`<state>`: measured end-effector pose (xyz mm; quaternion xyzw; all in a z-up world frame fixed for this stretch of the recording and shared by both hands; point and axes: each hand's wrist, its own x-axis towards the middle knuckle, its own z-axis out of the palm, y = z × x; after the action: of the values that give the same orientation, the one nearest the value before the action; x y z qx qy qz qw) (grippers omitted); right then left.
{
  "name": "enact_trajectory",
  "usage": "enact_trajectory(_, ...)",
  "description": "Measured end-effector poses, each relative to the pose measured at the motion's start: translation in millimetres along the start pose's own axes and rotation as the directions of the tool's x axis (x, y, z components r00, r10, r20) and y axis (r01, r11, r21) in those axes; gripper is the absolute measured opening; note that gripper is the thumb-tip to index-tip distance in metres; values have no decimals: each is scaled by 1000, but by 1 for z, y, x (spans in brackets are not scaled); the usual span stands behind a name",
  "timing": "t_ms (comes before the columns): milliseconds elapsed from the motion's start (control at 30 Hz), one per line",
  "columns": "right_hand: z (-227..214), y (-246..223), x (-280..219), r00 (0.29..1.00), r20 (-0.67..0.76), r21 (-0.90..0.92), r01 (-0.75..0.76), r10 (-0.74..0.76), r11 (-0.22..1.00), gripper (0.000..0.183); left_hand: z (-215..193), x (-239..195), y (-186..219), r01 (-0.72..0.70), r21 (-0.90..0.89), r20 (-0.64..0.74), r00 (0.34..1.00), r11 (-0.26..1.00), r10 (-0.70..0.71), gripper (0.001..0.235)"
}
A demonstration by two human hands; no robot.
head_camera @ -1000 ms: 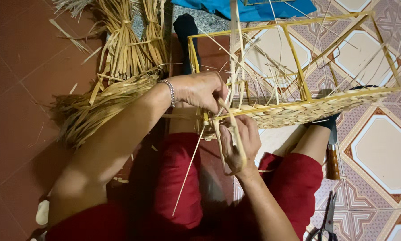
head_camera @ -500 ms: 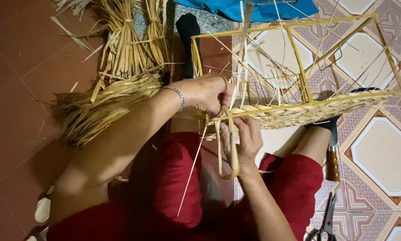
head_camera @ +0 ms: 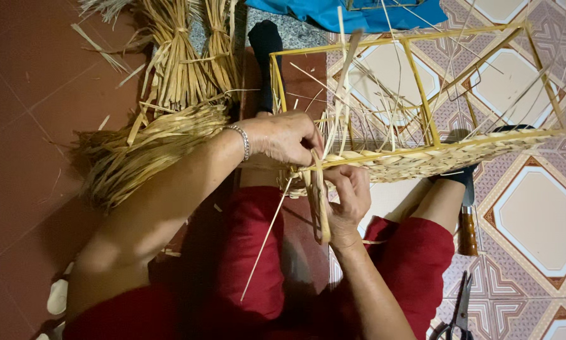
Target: The person sits on the floor and weaves dried palm leaves into a rectangular basket frame. They use scissors to trim excess strands and a knife to adjust the weave, then continue interlacing new strands by hand to build up the basket sides.
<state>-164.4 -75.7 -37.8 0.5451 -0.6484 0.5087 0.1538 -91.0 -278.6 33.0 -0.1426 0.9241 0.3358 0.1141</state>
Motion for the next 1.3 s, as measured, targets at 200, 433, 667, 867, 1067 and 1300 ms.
enact_trajectory(200,-6,37,-17,981,191,77,-6,-8,997,22,4,-20,-9,-363,-260,-336,903,895,269,16)
enact_trajectory(433,-52,68,-40,643,584,-127,-530,496,838,8,7,-32,-23,-422,-271,-381,872,865,307,19)
enact_trajectory(667,-69,27,-5,886,427,-153,-125,180,980,47,54,-66,14,-171,500,-490,753,849,440,115)
enact_trajectory(867,-55,1,11,966,256,-83,-23,44,996,38,97,-57,14,-116,326,-758,561,938,333,89)
enact_trajectory(1067,-30,10,1,914,359,152,-259,190,954,22,100,-44,-1,-261,45,-843,508,964,177,65)
enact_trajectory(1300,-16,13,-5,908,367,271,-312,202,911,21,85,-67,9,-411,94,-763,556,907,330,93)
